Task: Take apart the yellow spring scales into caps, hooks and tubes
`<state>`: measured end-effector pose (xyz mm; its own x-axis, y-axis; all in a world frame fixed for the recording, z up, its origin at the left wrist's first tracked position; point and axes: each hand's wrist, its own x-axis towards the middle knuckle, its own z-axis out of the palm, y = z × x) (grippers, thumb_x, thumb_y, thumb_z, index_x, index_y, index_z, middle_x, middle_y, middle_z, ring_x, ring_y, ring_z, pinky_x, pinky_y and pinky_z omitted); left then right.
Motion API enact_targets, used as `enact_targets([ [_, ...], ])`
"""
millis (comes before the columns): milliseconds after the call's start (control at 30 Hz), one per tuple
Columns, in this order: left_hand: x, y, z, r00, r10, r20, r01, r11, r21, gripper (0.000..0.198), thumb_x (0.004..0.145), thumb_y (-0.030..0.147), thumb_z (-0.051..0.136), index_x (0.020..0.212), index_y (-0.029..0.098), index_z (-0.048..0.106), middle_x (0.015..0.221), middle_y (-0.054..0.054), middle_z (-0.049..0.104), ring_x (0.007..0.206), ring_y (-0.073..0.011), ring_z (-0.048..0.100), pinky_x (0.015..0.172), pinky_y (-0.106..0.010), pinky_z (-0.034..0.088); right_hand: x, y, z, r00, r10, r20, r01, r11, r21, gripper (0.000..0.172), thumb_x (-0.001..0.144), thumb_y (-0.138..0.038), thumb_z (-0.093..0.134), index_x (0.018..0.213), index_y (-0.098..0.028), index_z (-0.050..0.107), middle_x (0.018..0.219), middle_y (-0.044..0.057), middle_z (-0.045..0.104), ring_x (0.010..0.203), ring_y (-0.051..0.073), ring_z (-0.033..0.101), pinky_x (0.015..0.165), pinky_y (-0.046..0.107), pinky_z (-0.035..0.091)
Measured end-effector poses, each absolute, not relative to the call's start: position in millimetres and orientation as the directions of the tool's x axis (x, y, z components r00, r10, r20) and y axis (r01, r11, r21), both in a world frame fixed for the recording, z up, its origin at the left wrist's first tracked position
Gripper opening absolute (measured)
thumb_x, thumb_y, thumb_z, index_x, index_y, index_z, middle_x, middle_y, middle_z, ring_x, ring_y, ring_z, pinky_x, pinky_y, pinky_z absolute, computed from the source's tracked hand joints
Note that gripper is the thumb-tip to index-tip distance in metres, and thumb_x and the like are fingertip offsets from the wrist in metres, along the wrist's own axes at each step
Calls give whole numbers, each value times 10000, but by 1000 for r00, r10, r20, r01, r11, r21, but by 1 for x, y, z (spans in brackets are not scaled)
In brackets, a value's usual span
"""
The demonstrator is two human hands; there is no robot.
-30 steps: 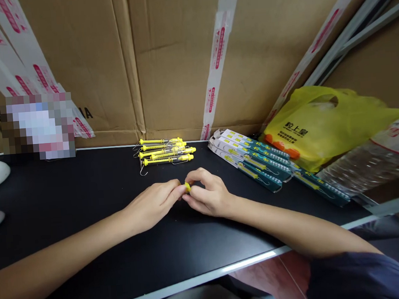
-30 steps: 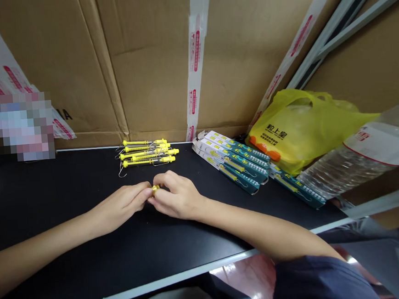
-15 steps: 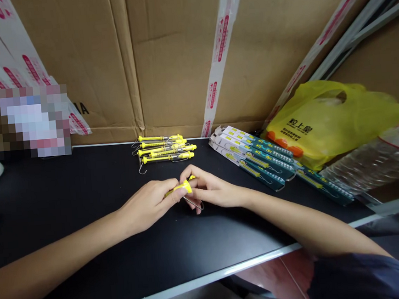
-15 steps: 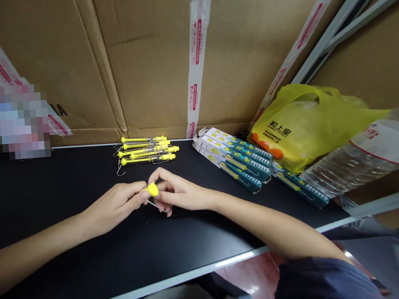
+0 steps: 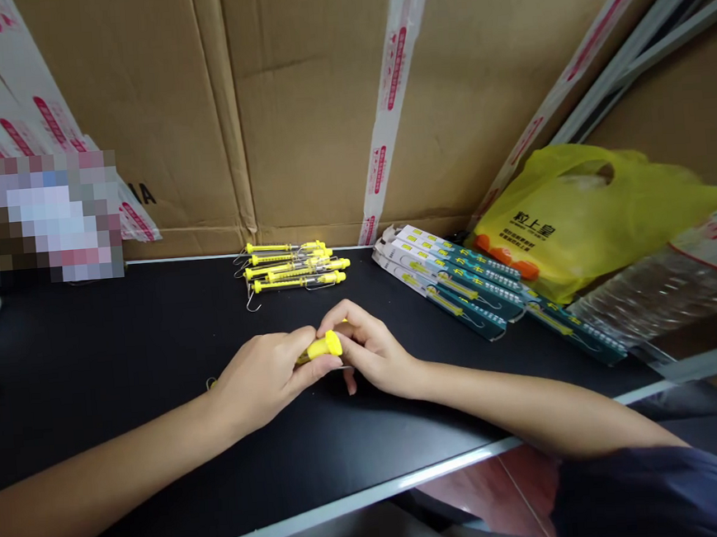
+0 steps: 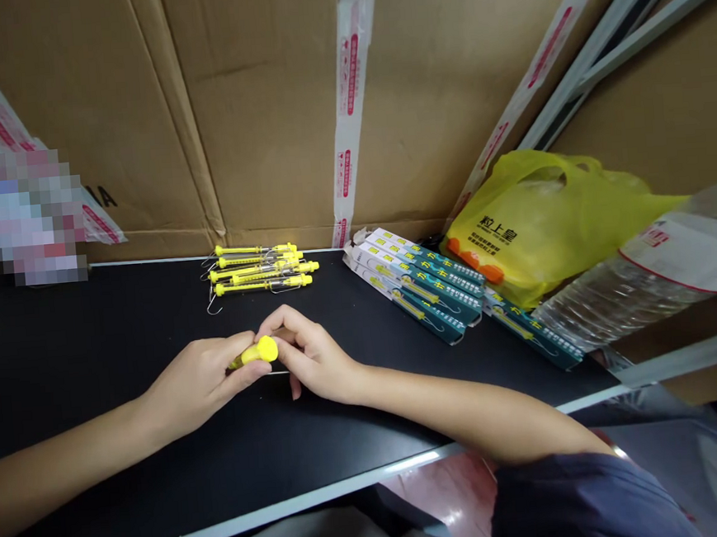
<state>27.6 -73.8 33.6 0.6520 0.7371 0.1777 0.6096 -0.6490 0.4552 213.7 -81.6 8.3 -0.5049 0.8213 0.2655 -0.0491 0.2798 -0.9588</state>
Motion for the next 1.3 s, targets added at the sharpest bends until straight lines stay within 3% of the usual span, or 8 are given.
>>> enact_targets([
  [267,27,-74,29,647,732,214,687,-681,253,489,919,591,255,768,191,491,618,23,555,516,-124,514,495,-221,249,213,-79,2,-441,870,222,29,261,-965,141,929,-348,440,991,-226,472,712,-46,487,431,42,444,301,135,417],
  [367,32,-84,29,741,653,156,609,-751,255,488,890,625,314,742,197,496,591,29,572,495,-120,530,471,-215,237,221,-67,5,-339,909,242,96,289,-953,145,920,-329,446,957,-208,515,708,-50,471,384,20,393,286,136,387],
  [433,35,-88,31,812,559,169,523,-825,213,505,860,663,338,725,201,492,554,35,562,477,-130,525,466,-223,228,227,-58,10,-276,923,269,97,305,-947,152,912,-337,451,914,-201,518,604,-82,362,347,21,309,285,149,389],
  [567,31,-73,36,672,695,256,681,-715,156,454,913,583,314,779,189,494,624,16,601,533,-137,571,484,-222,255,238,-43,16,-310,912,269,220,344,-913,156,909,-351,465,1006,-229,462,612,-88,369,369,30,325,308,142,326],
  [633,26,-61,36,659,706,259,708,-699,102,443,922,566,310,785,185,491,645,9,615,565,-153,599,482,-229,253,244,-35,14,-317,918,236,259,324,-910,149,900,-354,477,951,-235,403,593,-101,356,369,36,293,323,146,287],
  [767,22,-52,30,666,706,242,730,-683,-18,434,920,561,324,817,179,502,665,2,638,589,-175,631,468,-235,238,256,-16,3,-256,899,356,447,437,-780,119,882,-305,486,851,-204,431,618,-73,398,504,69,382,474,188,331],
  [900,24,-54,22,686,685,244,722,-682,-118,448,923,563,305,842,174,513,675,-8,646,593,-177,637,463,-237,243,264,-6,-5,-277,895,351,597,446,-667,61,860,-255,472,850,-195,478,684,-37,490,613,107,468,591,236,379],
  [1300,24,-52,3,720,579,382,675,-712,-194,352,943,470,337,850,189,527,696,10,625,613,-169,629,483,-258,319,269,-5,-1,-239,929,282,829,347,-439,59,844,-216,474,861,-197,527,684,-20,564,625,122,526,584,226,362],
])
